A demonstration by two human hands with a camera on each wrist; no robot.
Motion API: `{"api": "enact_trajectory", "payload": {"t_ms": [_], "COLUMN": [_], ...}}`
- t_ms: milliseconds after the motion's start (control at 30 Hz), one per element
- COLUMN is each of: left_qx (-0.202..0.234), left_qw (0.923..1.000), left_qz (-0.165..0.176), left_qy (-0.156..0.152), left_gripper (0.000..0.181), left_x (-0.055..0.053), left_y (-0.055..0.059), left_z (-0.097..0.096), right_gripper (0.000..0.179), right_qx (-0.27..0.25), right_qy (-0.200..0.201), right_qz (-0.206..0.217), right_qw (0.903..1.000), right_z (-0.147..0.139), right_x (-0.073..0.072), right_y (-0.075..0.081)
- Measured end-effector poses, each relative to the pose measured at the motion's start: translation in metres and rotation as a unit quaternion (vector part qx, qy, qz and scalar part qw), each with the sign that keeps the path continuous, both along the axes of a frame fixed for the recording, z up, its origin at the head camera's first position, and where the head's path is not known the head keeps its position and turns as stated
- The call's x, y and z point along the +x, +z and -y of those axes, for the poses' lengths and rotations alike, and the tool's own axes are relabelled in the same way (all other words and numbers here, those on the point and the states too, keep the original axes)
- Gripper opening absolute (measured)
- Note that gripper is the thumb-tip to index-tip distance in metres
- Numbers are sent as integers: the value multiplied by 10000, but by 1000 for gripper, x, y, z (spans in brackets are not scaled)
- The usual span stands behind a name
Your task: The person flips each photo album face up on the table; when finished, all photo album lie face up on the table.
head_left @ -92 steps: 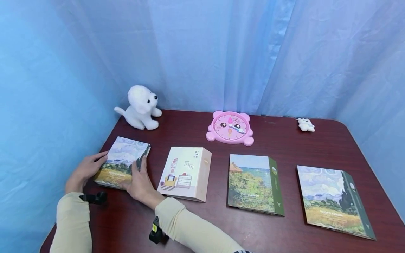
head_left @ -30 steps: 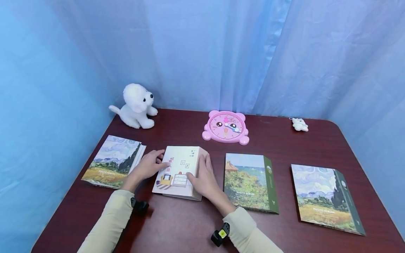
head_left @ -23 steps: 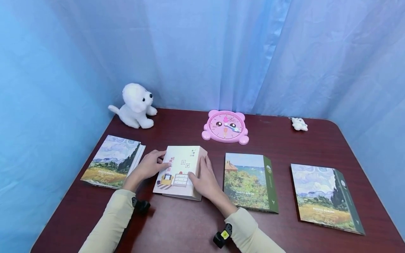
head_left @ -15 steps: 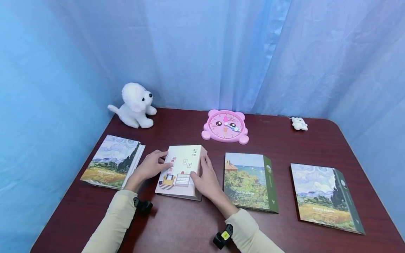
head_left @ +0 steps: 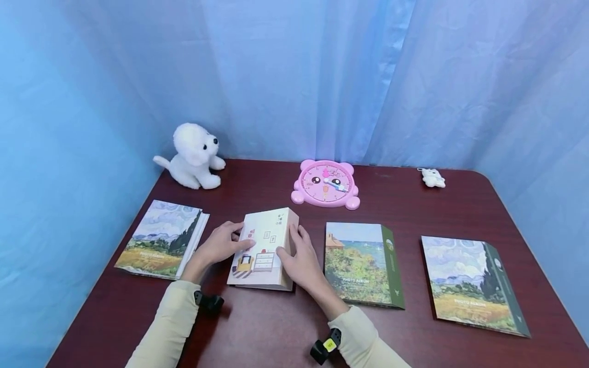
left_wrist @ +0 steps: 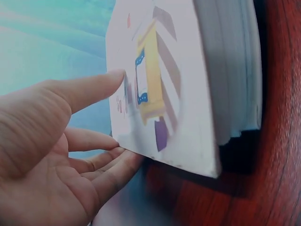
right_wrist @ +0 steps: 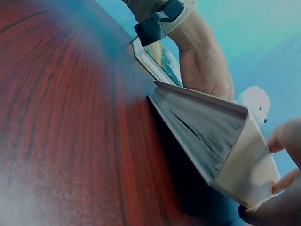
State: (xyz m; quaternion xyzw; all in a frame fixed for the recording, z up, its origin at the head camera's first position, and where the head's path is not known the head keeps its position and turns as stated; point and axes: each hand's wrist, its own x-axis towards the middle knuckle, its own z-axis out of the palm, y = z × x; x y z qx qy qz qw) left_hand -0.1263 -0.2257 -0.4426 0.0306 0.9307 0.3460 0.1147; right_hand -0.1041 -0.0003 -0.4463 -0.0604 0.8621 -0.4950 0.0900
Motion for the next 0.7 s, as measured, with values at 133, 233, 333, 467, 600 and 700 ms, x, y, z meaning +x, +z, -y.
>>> {"api": "enact_trajectory", "payload": {"t_ms": [133,233,333,467,600,700], "left_qx": [-58,-172,-230,-94,176,374], "left_qw": [9998,9994,9987,9977,9972,9961], "left_qz": [159,266,424,631,628,610], "left_qy": [-48,-122,-187,-211,-377,-515], "left_gripper": [77,82,87,87,83,81], "left_x": [2,2,2,1,0,-1], "left_y": [4,9,13,16,16,17], "left_z": [-5,-12,-18,-24,-25,-25], "right_gripper": [70,67,64,63,60,55], "right_qx": [-52,-370,-825,-1423,-2000,-2369], "right_qy": [16,14,-97,-344,-488,-524], "right_qz": [-135,-244,-166,174,366,385], "right_qw": [9999,9990,9964,9891,9779,9694], "right_z": [-2,-2,-3,-5,-7,-8], "right_x": [0,-2,-4,-7,-8,-9], "right_y": [4,9,12,14,13,13]}}
